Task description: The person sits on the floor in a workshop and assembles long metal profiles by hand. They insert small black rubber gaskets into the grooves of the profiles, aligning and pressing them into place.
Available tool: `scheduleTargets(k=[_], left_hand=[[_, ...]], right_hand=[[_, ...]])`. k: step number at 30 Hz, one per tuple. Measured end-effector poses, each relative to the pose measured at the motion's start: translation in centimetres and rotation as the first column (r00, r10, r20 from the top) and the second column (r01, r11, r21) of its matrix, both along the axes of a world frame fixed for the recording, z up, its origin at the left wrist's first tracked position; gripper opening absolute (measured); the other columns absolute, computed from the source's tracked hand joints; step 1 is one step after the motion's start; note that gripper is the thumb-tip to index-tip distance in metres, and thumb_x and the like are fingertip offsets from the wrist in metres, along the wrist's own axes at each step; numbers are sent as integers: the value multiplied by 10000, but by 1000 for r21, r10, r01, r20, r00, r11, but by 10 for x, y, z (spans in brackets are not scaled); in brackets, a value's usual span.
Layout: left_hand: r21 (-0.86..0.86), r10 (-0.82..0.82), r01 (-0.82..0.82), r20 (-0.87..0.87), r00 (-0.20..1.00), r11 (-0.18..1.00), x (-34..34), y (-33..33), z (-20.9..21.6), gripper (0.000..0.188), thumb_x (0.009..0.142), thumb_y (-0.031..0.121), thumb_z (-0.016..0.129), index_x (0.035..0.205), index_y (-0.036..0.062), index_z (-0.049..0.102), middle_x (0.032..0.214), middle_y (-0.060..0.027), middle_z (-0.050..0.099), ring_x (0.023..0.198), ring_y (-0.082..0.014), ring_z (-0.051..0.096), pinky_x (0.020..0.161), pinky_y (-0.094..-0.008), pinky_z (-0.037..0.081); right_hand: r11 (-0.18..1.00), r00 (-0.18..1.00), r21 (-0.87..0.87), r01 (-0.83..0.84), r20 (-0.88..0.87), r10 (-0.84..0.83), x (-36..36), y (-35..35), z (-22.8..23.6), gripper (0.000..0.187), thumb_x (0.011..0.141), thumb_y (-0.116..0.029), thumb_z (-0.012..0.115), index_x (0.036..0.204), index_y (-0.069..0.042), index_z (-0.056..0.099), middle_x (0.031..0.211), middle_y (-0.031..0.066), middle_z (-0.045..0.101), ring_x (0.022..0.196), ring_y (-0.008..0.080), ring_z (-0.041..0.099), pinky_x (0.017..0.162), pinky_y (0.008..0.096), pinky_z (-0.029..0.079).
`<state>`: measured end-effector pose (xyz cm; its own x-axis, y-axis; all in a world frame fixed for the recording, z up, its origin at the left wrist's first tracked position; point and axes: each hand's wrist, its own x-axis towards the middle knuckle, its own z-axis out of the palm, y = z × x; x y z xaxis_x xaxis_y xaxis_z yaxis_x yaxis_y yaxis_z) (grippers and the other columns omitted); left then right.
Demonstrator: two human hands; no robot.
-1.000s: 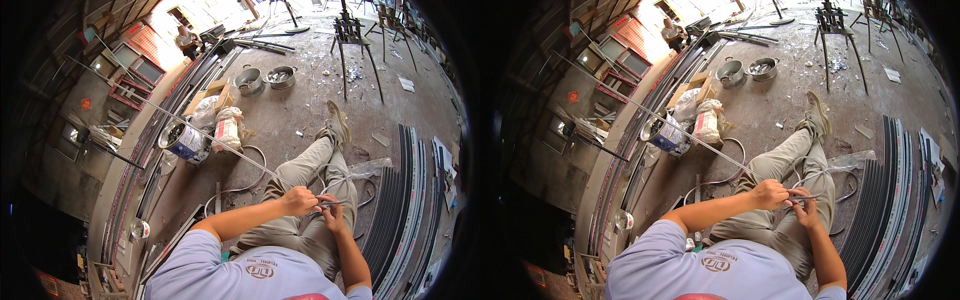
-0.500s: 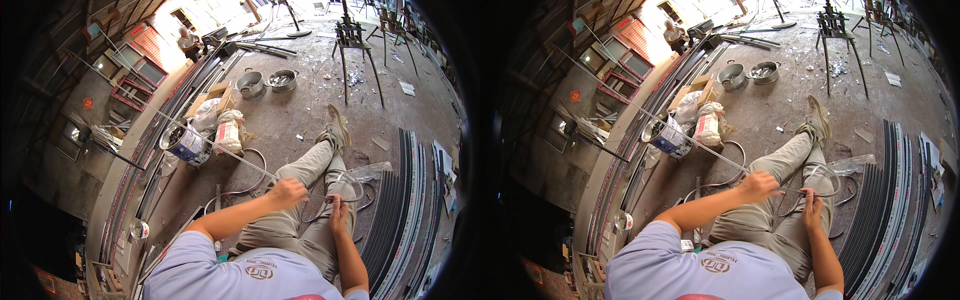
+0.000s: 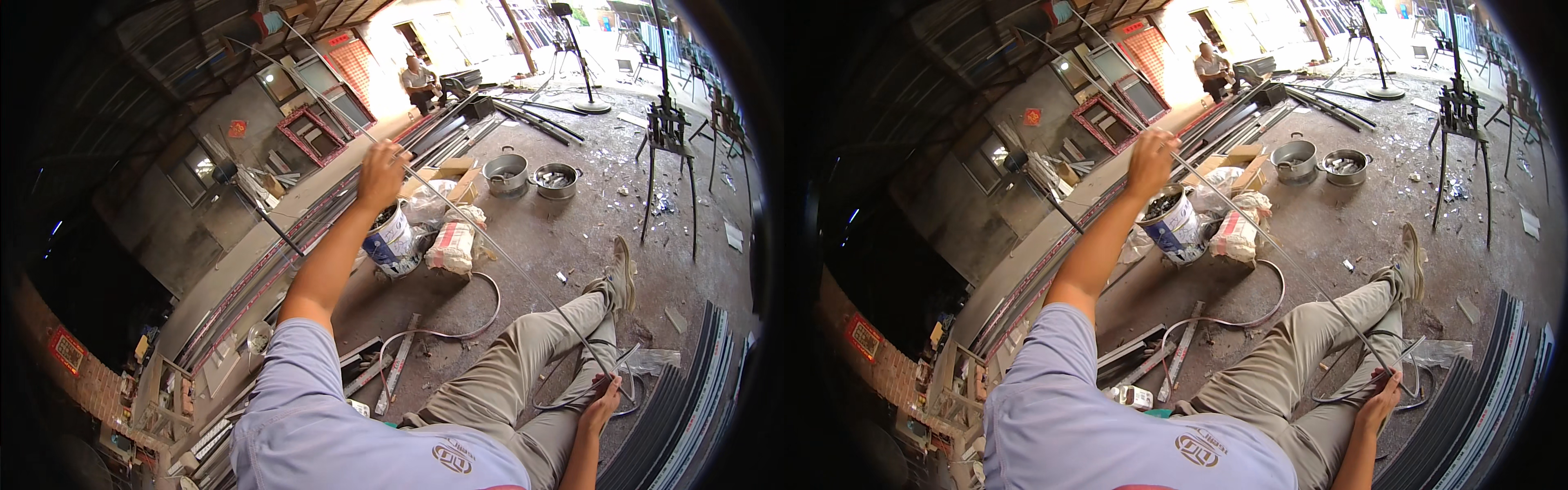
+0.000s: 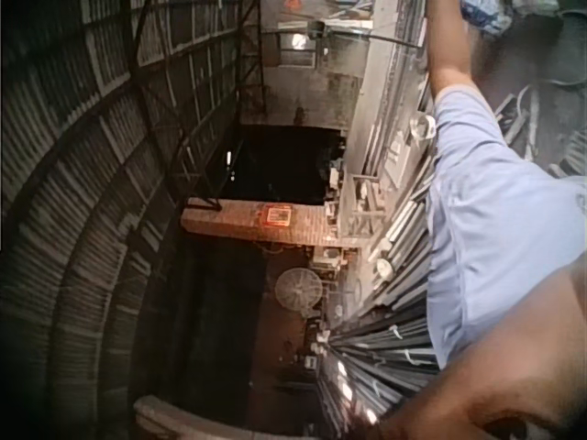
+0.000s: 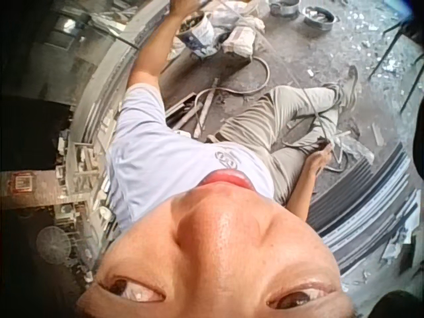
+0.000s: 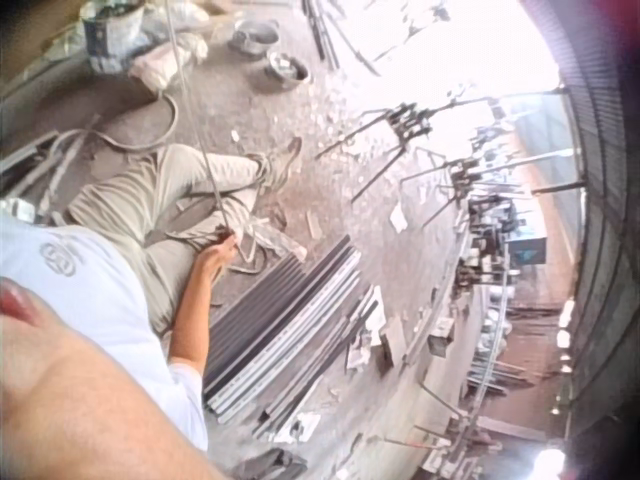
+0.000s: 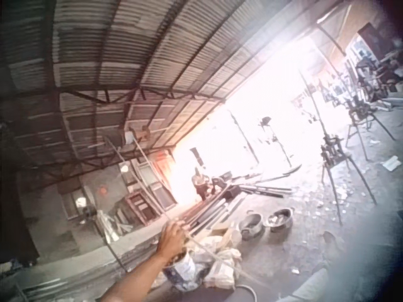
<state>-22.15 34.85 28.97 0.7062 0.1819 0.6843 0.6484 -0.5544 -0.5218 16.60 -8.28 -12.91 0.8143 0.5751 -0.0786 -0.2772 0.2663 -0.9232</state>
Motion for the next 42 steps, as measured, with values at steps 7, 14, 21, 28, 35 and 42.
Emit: scheduleTargets(k=[7, 14, 21, 28, 35, 42], left_hand=[[-230, -1, 96, 381, 925, 968, 5, 26, -44, 379, 1025, 39, 541, 1394, 43, 625, 1490, -149, 596, 1500, -413, 405, 1231, -483, 349], [-501, 17, 173, 352, 936, 848, 31, -22, -192, 383, 1031, 70, 551, 1393, -35, 617, 1500, -210, 583, 1519, -440, 378, 1241, -478, 346], [-787, -18, 320, 366, 930, 527, 108, -132, -308, 365, 992, -9, 590, 1346, 33, 666, 1332, -232, 680, 1319, -389, 613, 1087, -445, 513], [-915, -276, 343, 281, 919, 211, 140, -215, -314, 367, 1026, 64, 569, 1386, 32, 633, 1337, -217, 680, 1289, -378, 630, 1050, -449, 534], [-895, -360, 378, 281, 889, 236, 148, -219, -306, 392, 964, -3, 585, 1350, 26, 648, 1230, -180, 699, 1208, -372, 627, 1028, -446, 514], [-885, -287, 373, 293, 912, 279, 138, -208, -318, 385, 951, -16, 603, 1329, 36, 660, 1128, -158, 704, 1079, -366, 617, 963, -444, 511]], right_hand=[[997, 1000, 74, -11, -27, 13, 9, -4, -17, 483, 1141, -436, 450, 1162, -1, 659, 967, 101, 696, 870, 179, 632, 862, 324, 495], [999, 1000, -35, 0, 2, 0, 2, -1, -2, 488, 1148, -408, 435, 1112, 5, 692, 918, 100, 722, 853, 174, 657, 844, 311, 505], [1000, 998, -18, -1, 61, 2, 3, -2, 11, 496, 1159, -384, 408, 1129, 36, 671, 946, 114, 718, 870, 172, 655, 855, 307, 509], [1000, 999, -10, -8, 52, 8, -1, 0, 11, 499, 1159, -379, 412, 1135, 46, 672, 949, 112, 715, 872, 167, 647, 857, 303, 503], [998, 997, -46, -33, 62, 35, -3, 0, 20, 462, 1148, -369, 444, 1137, 25, 685, 957, 93, 701, 883, 156, 633, 867, 288, 486], [994, 992, -105, -25, 123, 38, -5, 1, 22, 412, 1147, -318, 464, 1149, 22, 696, 976, 80, 698, 900, 155, 634, 865, 287, 486]])
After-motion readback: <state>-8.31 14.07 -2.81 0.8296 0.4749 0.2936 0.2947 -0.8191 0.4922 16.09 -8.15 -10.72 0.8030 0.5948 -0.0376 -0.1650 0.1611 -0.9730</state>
